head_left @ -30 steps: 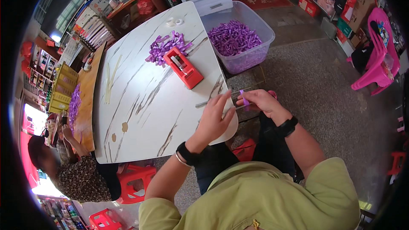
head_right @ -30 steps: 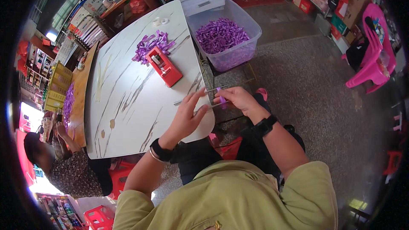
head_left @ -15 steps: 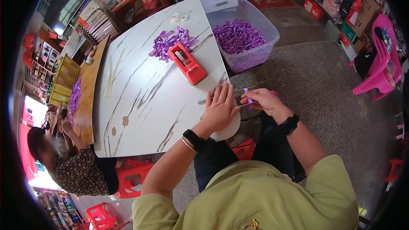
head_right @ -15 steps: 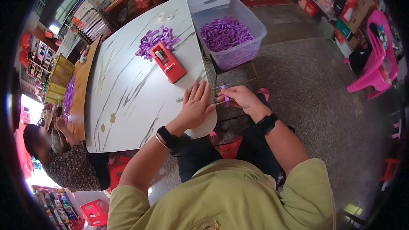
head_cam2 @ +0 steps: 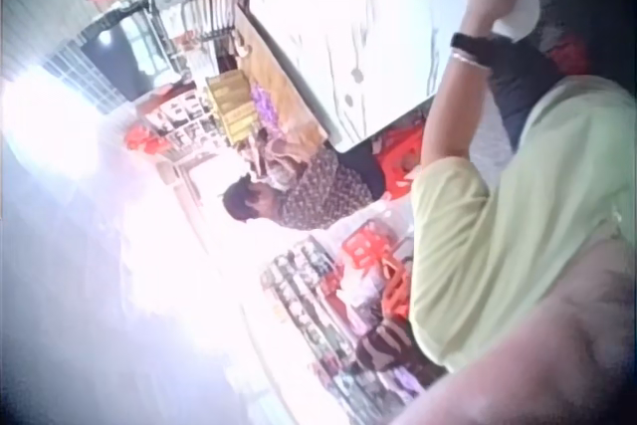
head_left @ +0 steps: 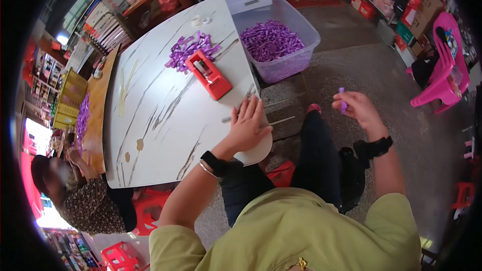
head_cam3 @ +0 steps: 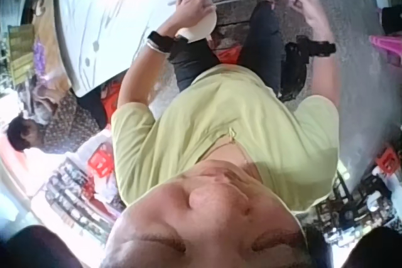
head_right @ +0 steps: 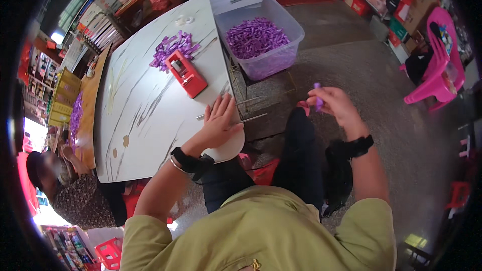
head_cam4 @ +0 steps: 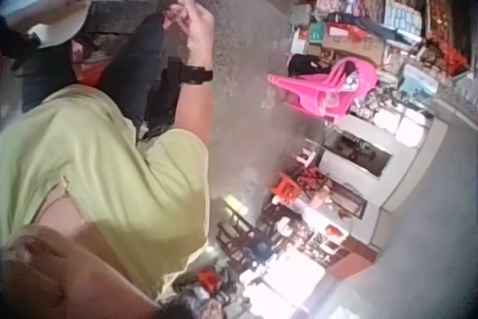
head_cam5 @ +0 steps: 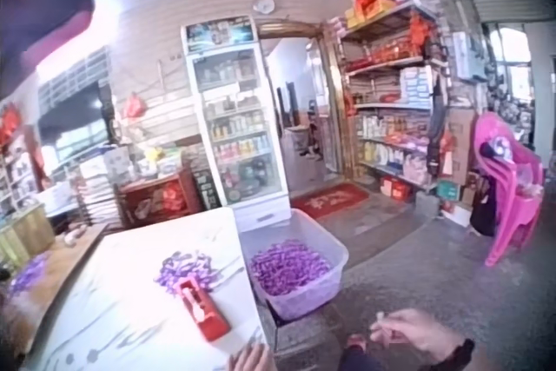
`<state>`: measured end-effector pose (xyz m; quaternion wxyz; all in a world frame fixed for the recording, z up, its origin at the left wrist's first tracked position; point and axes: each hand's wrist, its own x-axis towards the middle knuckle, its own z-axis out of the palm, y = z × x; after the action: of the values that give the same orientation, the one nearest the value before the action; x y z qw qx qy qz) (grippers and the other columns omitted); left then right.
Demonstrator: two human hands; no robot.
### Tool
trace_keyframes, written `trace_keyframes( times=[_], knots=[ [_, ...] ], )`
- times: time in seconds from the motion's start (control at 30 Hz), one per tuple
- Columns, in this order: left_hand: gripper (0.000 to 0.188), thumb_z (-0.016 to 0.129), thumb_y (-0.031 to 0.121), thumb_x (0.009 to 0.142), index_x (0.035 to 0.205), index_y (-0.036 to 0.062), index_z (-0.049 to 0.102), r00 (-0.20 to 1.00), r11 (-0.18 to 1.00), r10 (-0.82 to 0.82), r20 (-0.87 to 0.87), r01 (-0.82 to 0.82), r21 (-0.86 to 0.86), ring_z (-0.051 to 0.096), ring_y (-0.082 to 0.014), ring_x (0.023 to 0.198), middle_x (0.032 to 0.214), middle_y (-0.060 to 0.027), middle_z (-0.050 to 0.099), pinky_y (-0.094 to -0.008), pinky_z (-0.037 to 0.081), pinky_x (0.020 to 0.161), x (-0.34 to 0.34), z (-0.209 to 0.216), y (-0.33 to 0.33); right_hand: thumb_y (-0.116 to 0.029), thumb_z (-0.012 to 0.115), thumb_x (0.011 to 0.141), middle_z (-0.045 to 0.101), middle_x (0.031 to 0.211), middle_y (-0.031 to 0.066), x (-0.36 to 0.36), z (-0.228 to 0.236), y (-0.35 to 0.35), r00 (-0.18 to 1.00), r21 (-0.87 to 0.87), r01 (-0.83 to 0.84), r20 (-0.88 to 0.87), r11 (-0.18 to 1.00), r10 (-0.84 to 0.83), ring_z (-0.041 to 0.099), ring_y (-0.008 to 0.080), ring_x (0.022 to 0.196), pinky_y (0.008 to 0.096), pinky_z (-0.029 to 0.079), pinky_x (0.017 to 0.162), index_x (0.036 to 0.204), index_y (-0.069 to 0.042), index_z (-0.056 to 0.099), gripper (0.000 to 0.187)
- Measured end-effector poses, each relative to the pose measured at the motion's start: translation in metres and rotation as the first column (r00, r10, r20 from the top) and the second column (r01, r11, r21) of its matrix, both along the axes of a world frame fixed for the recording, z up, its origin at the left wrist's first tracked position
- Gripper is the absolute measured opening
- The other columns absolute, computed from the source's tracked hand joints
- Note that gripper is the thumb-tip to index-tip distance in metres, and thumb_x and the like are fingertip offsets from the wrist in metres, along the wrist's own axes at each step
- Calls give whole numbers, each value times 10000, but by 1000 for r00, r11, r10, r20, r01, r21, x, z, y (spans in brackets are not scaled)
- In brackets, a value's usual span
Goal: Assembling purple ribbons into bows at a workspace table.
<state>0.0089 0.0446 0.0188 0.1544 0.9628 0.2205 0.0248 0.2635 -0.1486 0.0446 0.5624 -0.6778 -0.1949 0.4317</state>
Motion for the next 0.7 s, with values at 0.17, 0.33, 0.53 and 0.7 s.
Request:
trace_keyframes(
  times=[0.17,0.33,0.53,0.7],
  knots=[
    [522,599,214,810,1270,73,399,916,898,67,397,118,-424,448,-283,1109,1215,-161,432,-389,370,921,12,24,-4,-293,517,861,634,774,60,-46,19,3,975,29,-219,48,975,217,578,84,710,216,446,650,932,-13,610,304],
    [473,595,50,807,1248,47,422,879,482,44,474,397,-781,530,-152,960,1140,-88,487,-263,468,783,24,58,-29,-242,514,868,635,707,47,-75,34,16,877,159,-481,82,862,474,541,68,626,209,418,599,918,-6,622,264],
    [291,607,36,796,1076,-7,539,825,446,-30,564,516,-732,574,-115,857,975,-61,561,-239,476,717,14,58,-26,-265,495,886,628,698,60,-94,37,27,825,266,-545,0,795,565,608,120,693,226,454,642,957,-1,590,290],
    [202,601,43,807,993,-23,562,812,334,186,553,477,-813,569,-82,789,874,-36,592,-217,466,698,5,56,-28,-394,472,882,630,724,29,-95,40,23,838,180,-466,-224,866,497,591,77,693,200,439,653,972,-32,600,394]
  ],
)
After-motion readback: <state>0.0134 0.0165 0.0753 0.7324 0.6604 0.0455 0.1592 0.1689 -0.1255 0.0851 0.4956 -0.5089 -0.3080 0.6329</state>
